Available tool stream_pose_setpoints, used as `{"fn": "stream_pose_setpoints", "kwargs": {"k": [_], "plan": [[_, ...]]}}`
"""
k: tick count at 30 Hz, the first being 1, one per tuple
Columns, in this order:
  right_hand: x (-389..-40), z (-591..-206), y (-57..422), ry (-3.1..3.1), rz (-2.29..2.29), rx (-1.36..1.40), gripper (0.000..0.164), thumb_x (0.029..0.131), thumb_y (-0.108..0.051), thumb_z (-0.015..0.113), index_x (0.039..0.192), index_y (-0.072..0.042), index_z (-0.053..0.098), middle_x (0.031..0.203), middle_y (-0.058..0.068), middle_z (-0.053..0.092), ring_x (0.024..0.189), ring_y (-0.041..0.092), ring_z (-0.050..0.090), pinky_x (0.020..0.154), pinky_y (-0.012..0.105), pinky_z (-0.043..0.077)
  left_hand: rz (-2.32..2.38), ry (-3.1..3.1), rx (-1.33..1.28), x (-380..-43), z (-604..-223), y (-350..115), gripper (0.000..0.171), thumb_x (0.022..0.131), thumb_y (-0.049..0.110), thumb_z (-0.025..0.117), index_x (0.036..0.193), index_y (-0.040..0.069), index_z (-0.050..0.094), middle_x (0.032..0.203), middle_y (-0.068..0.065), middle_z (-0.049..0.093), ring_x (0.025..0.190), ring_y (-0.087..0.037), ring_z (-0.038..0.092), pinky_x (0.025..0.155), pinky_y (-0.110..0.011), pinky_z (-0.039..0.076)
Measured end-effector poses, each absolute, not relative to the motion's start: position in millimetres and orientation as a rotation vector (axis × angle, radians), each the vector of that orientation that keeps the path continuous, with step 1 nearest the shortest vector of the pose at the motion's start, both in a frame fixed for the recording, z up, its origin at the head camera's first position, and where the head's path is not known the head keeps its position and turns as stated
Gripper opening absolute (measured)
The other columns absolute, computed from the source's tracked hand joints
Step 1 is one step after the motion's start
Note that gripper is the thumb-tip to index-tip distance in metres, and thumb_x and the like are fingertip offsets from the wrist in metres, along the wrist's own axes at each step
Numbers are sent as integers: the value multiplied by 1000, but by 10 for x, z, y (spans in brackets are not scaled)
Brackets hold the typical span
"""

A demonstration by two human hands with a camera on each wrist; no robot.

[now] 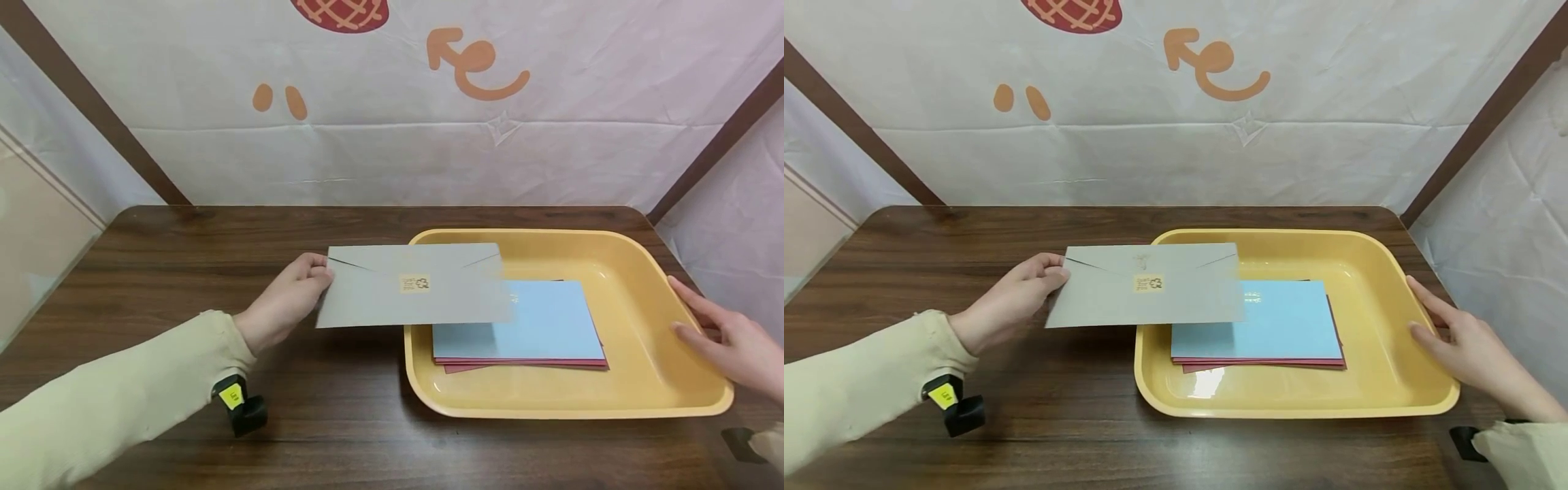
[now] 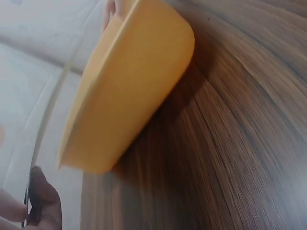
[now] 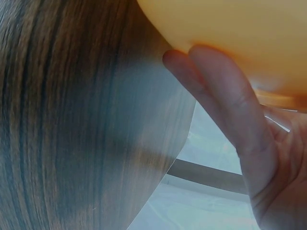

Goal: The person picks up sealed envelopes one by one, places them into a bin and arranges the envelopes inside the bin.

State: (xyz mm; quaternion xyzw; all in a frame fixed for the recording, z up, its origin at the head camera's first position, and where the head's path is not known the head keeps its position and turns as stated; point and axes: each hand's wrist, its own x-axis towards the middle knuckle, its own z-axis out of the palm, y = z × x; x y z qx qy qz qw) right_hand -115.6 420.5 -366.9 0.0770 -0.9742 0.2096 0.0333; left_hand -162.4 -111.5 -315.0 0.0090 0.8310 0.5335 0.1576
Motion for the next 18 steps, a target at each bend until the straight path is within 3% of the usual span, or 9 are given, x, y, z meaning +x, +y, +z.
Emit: {"fn": "stream_pose_setpoints", "kwargs": {"k": [6, 12, 18], "plan": [[-1158, -3673, 4206, -2996, 646, 236, 69, 91, -14, 57, 147, -13, 18, 98, 41, 58, 62, -19, 49, 47, 17, 45, 1535, 2303, 140, -1629, -3130, -924, 42, 98, 11, 36, 133, -7, 25, 134, -25, 41, 122, -30, 42, 105, -46, 32], [-1163, -3680, 4212, -2982, 651, 249, 69, 90, -13, 58, 147, -14, 19, 100, 42, 57, 64, -20, 47, 48, 14, 44, 1501, 2282, 166, -1687, -3129, -695, 39, 95, 8, 44, 129, -3, 30, 130, -21, 50, 108, -26, 57, 97, -41, 42], [-1156, -3658, 4220, -2969, 665, 278, 69, 90, -11, 58, 147, -15, 20, 102, 41, 57, 65, -20, 49, 48, 12, 43, 1517, 2223, 199, -1728, -3091, -425, 46, 93, 6, 48, 133, 2, 26, 122, -18, 56, 99, -23, 62, 94, -39, 47]]}}
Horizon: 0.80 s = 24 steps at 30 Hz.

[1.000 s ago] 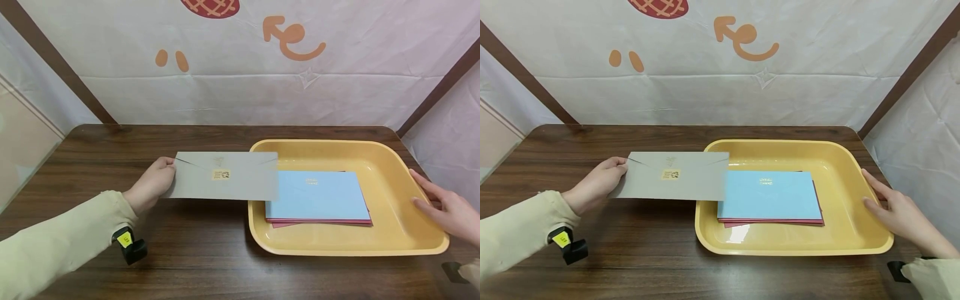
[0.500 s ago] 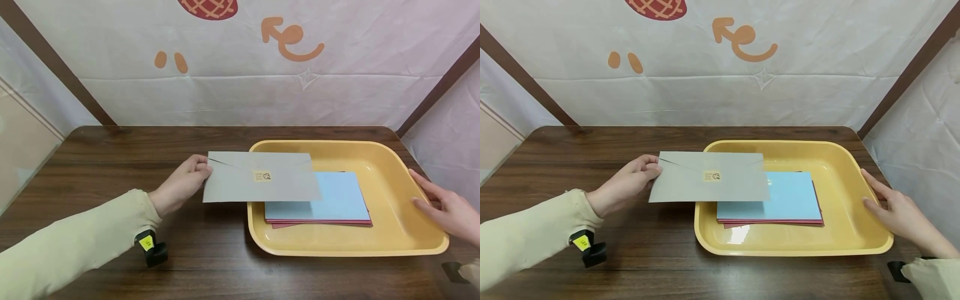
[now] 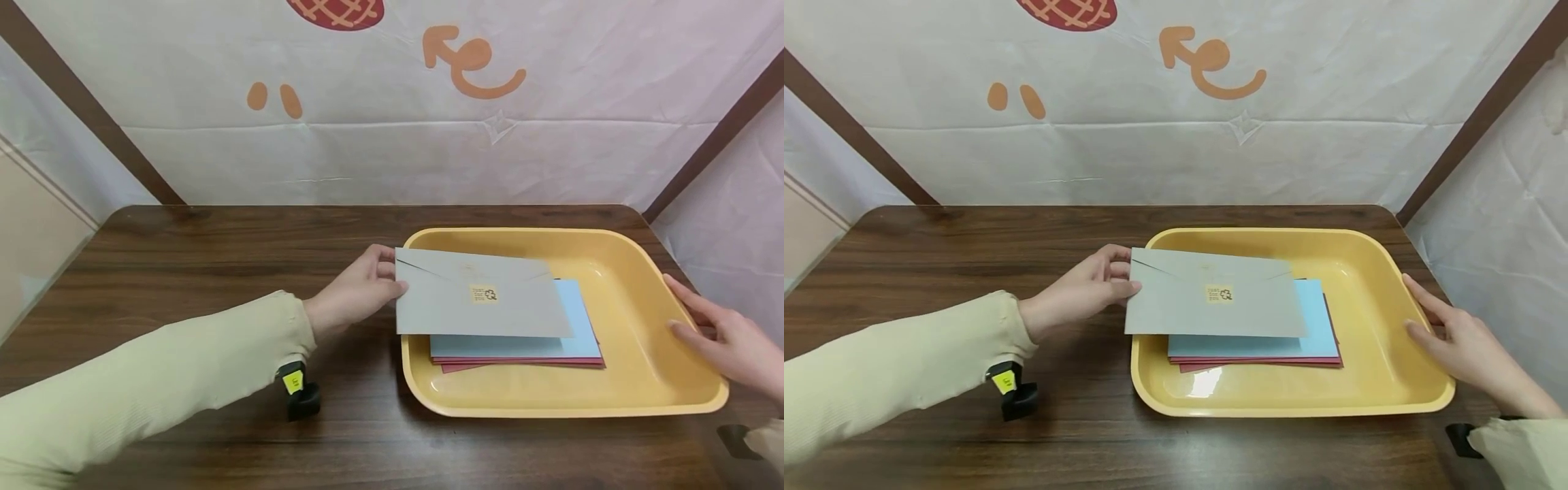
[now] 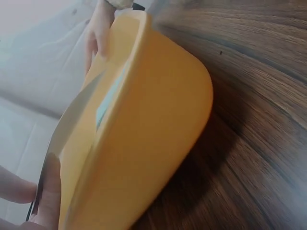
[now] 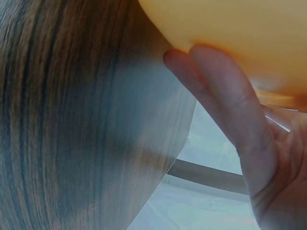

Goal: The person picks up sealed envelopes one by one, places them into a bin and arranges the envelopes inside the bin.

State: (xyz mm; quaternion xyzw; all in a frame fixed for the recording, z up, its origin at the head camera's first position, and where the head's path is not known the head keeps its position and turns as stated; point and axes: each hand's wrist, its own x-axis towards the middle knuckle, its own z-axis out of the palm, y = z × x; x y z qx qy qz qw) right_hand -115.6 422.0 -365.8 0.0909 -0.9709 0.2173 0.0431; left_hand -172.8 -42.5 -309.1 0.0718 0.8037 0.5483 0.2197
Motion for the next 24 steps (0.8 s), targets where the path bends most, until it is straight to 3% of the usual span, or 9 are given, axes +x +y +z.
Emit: {"fn": "stream_pose_setpoints", "kwargs": {"k": [6, 13, 18, 24], "plan": [[-1167, -3689, 4236, -2949, 674, 293, 69, 90, -10, 58, 147, -15, 20, 100, 41, 58, 64, -19, 49, 47, 12, 42, 1486, 2235, 233, -1774, -3147, -204, 54, 92, 7, 50, 138, 8, 21, 118, -14, 58, 94, -20, 61, 88, -35, 49], [-1181, -3710, 4242, -2940, 664, 305, 69, 90, -10, 58, 147, -14, 20, 101, 41, 57, 63, -19, 49, 47, 12, 42, 1424, 2285, 333, -1797, -3209, -13, 58, 90, 4, 53, 140, 14, 25, 82, -9, 57, 70, -21, 54, 66, -27, 44], [-1187, -3708, 4246, -2941, 672, 306, 69, 90, -10, 58, 147, -14, 20, 102, 42, 57, 64, -20, 49, 47, 11, 42, 1245, 2407, 364, -1787, -3216, 44, 56, 88, 6, 58, 137, 13, 32, 85, -9, 56, 68, -21, 57, 59, -25, 46], [-1178, -3717, 4244, -2953, 666, 290, 69, 90, -11, 57, 148, -14, 19, 101, 41, 57, 64, -20, 49, 47, 13, 42, 989, 2533, 432, -1785, -3172, 123, 56, 86, 4, 56, 137, 5, 32, 91, -11, 54, 69, -17, 49, 61, -24, 42]]}}
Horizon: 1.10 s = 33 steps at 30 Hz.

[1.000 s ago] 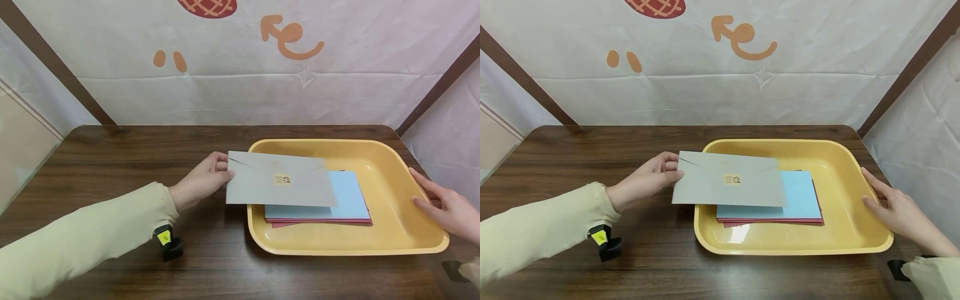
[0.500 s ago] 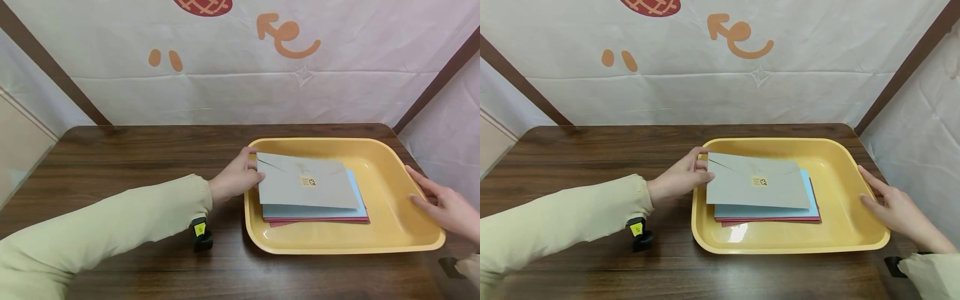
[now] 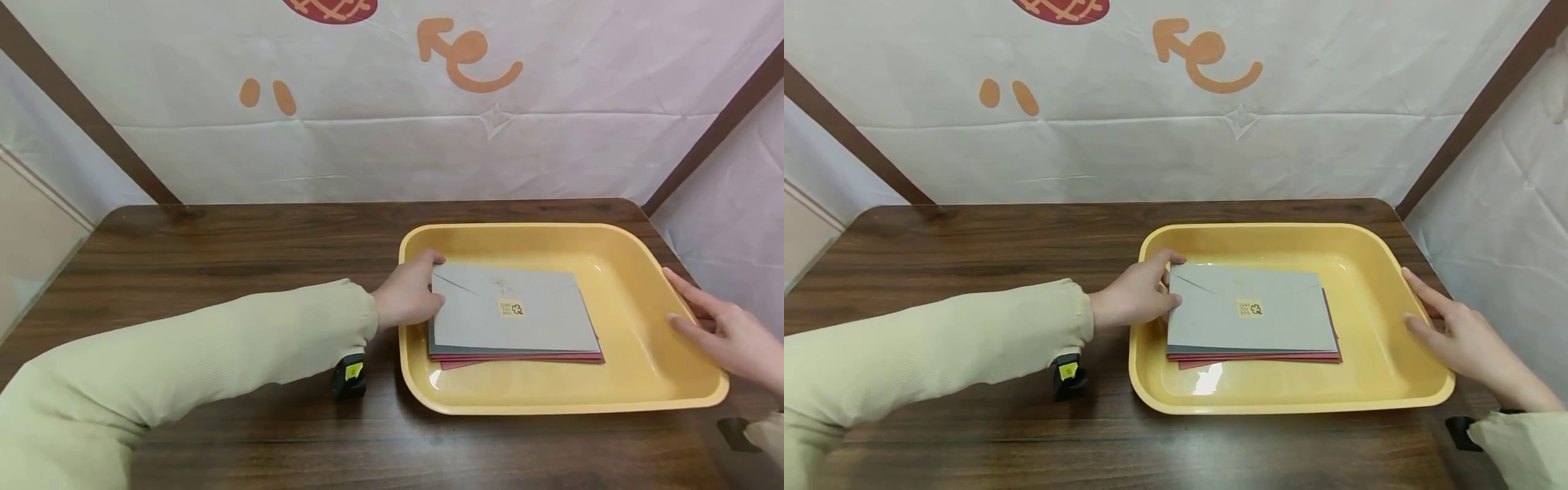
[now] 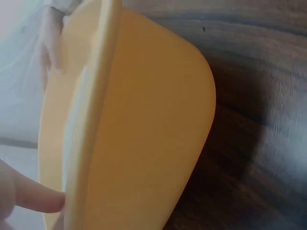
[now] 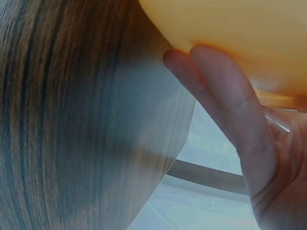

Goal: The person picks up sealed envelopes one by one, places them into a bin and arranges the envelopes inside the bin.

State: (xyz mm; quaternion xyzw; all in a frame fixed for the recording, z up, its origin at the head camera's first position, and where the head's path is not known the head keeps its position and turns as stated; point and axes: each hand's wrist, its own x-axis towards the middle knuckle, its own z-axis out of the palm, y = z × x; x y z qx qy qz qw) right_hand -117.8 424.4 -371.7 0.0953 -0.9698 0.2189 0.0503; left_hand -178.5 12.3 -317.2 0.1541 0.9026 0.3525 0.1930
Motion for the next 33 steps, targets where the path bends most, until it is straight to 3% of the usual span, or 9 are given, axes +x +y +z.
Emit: {"fn": "stream_pose_setpoints", "kwargs": {"k": [8, 15, 23, 33], "plan": [[-1173, -3708, 4235, -2981, 671, 254, 69, 91, -12, 56, 148, -14, 17, 101, 42, 57, 63, -19, 49, 47, 18, 45, 630, 2591, 404, -1817, -3143, 280, 57, 80, 1, 58, 129, -5, 31, 87, -15, 57, 62, -19, 54, 48, -22, 42], [-1173, -3703, 4234, -2985, 652, 254, 69, 91, -12, 57, 148, -14, 17, 100, 42, 58, 63, -19, 48, 47, 16, 44, 476, 2621, 325, -1847, -3187, 369, 52, 81, 8, 61, 125, -2, 35, 98, -16, 56, 63, -18, 58, 43, -20, 45], [-1171, -3692, 4228, -2979, 660, 257, 70, 91, -12, 57, 148, -15, 18, 98, 42, 58, 62, -19, 48, 47, 16, 44, 360, 2612, 296, -1865, -3206, 420, 50, 84, 12, 59, 125, -3, 35, 112, -19, 48, 51, -16, 61, 40, -20, 47], [-1176, -3690, 4219, -2998, 668, 245, 70, 91, -13, 56, 148, -14, 16, 99, 42, 57, 62, -18, 49, 48, 19, 45, 284, 2645, 386, -1844, -3204, 404, 48, 83, 13, 59, 121, -5, 36, 104, -19, 52, 49, -15, 61, 39, -20, 46]]}}
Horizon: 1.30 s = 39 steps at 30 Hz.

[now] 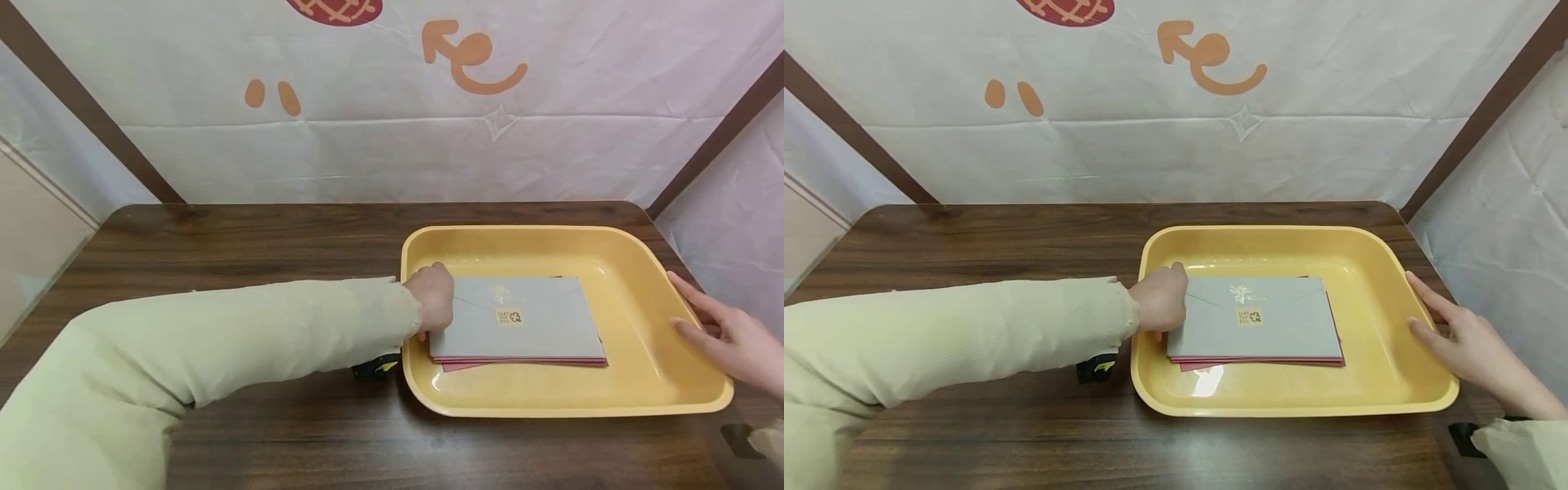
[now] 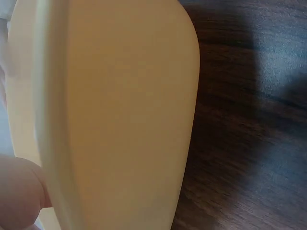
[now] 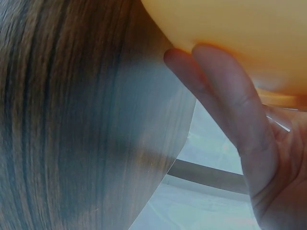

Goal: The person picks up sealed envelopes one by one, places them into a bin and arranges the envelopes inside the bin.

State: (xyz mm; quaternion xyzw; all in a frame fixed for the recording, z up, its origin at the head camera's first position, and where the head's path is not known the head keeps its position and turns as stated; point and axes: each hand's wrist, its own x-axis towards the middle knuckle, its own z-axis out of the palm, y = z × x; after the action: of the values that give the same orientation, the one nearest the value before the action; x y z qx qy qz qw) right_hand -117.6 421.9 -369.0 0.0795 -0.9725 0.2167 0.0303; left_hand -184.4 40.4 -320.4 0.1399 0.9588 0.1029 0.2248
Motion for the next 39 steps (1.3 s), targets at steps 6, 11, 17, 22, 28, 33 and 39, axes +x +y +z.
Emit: {"fn": "stream_pose_setpoints", "kwargs": {"k": [6, 11, 17, 22, 28, 33, 39], "plan": [[-1172, -3702, 4217, -2980, 674, 270, 69, 91, -10, 56, 148, -13, 16, 97, 42, 58, 61, -17, 50, 47, 18, 45, 405, 2685, 458, -1807, -3068, 293, 45, 84, 7, 53, 124, -7, 37, 97, -17, 60, 49, -15, 62, 39, -19, 45], [-1173, -3694, 4213, -2972, 672, 268, 69, 91, -10, 56, 148, -13, 17, 97, 42, 58, 61, -18, 50, 47, 17, 44, 702, 2650, 490, -1811, -2923, 42, 26, 89, 9, 48, 113, -2, 46, 76, -11, 62, 46, -15, 62, 57, -23, 51], [-1167, -3679, 4212, -2965, 671, 280, 68, 91, -10, 56, 148, -14, 18, 97, 40, 59, 61, -17, 50, 46, 17, 44, 923, 2815, 453, -1784, -3018, -308, 16, 87, 17, 53, 98, 6, 57, 84, -6, 55, 65, -16, 60, 67, -26, 47], [-1165, -3681, 4221, -2963, 669, 288, 68, 91, -11, 57, 147, -13, 19, 100, 41, 58, 64, -18, 50, 47, 15, 44, 1007, 2950, 430, -1720, -3186, -599, 12, 87, 19, 55, 91, 9, 60, 85, -4, 57, 78, -17, 53, 71, -29, 42], [-1175, -3692, 4202, -2953, 686, 317, 68, 91, -11, 57, 147, -13, 20, 101, 40, 58, 67, -18, 50, 50, 10, 42, 1093, 3009, 370, -1669, -3306, -844, 10, 87, 17, 55, 89, 9, 62, 84, -5, 56, 68, -15, 50, 65, -27, 40], [-1166, -3685, 4205, -2947, 709, 313, 67, 91, -10, 57, 147, -13, 21, 102, 41, 58, 68, -17, 51, 52, 8, 41, 1151, 3058, 363, -1630, -3330, -974, 9, 88, 16, 56, 91, 10, 61, 88, -5, 55, 65, -15, 49, 62, -27, 40], [-1159, -3670, 4206, -2967, 659, 266, 67, 91, -13, 56, 147, -11, 20, 101, 40, 58, 66, -18, 49, 50, 12, 43, 1161, 3142, 417, -1601, -3400, -1112, 8, 88, 14, 56, 91, 9, 62, 90, -7, 56, 62, -14, 47, 59, -25, 39]]}}
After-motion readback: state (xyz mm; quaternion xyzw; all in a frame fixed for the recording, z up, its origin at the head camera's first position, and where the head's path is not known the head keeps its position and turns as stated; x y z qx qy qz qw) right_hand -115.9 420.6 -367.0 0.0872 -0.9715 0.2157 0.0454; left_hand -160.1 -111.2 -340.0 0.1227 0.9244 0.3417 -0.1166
